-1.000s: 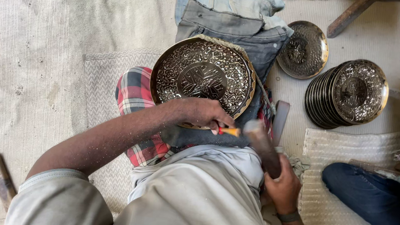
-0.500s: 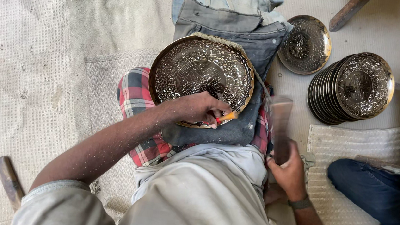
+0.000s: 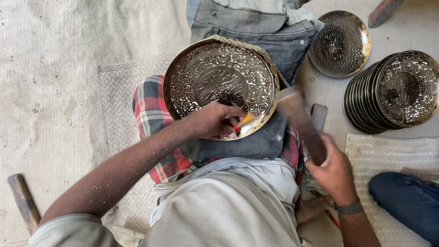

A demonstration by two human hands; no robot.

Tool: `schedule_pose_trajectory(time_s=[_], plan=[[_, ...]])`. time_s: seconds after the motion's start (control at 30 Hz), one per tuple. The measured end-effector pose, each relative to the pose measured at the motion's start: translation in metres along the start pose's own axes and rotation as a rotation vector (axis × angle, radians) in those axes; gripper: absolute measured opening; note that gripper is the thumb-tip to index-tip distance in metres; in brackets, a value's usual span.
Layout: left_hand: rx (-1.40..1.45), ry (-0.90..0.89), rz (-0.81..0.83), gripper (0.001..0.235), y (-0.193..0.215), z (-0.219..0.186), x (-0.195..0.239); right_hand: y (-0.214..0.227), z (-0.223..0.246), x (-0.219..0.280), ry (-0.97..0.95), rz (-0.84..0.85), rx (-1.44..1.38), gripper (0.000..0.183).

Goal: The person sits on the floor and uses a hammer and chisel to engrave a decorative pattern onto a brass plate. The plate is held steady on a cushion between the legs while the person repeatedly strikes the chisel to create the design.

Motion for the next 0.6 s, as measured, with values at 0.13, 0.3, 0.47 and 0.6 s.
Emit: schedule_pose_trajectory(time_s=[0.13, 0.3, 0.47, 0.6], plan=[[0.021, -0.089, -0.037, 0.054, 0.002, -0.002, 0.003, 0.007, 0.015, -0.005, 0.117, -0.034, -0.048, 0.077], [-0.004, -0.094, -0.081, 0.054, -0.001, 0.002, 0.008, 0.011, 0.031, 0.001, 0.135, -0.020, -0.121, 0.074], [0.119, -0.043, -0.317, 0.046, 0.020, 0.002, 0.026, -0.011, 0.062, -0.020, 0.032, -0.016, -0.536, 0.072], [0.187, 0.112, -0.353, 0.049, 0.018, 0.000, 0.043, -0.022, 0.109, -0.064, 0.369, -0.228, -0.511, 0.065]])
Point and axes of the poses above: each hand's wrist, its own x-axis away from the middle knuckle, its own y-axis out of the back of the hand, z = x × y, the point moved 4 cm from there along -x, towards the middle knuckle, and after that the axes turned 6 degrees about -y, right-handed, at the moved point
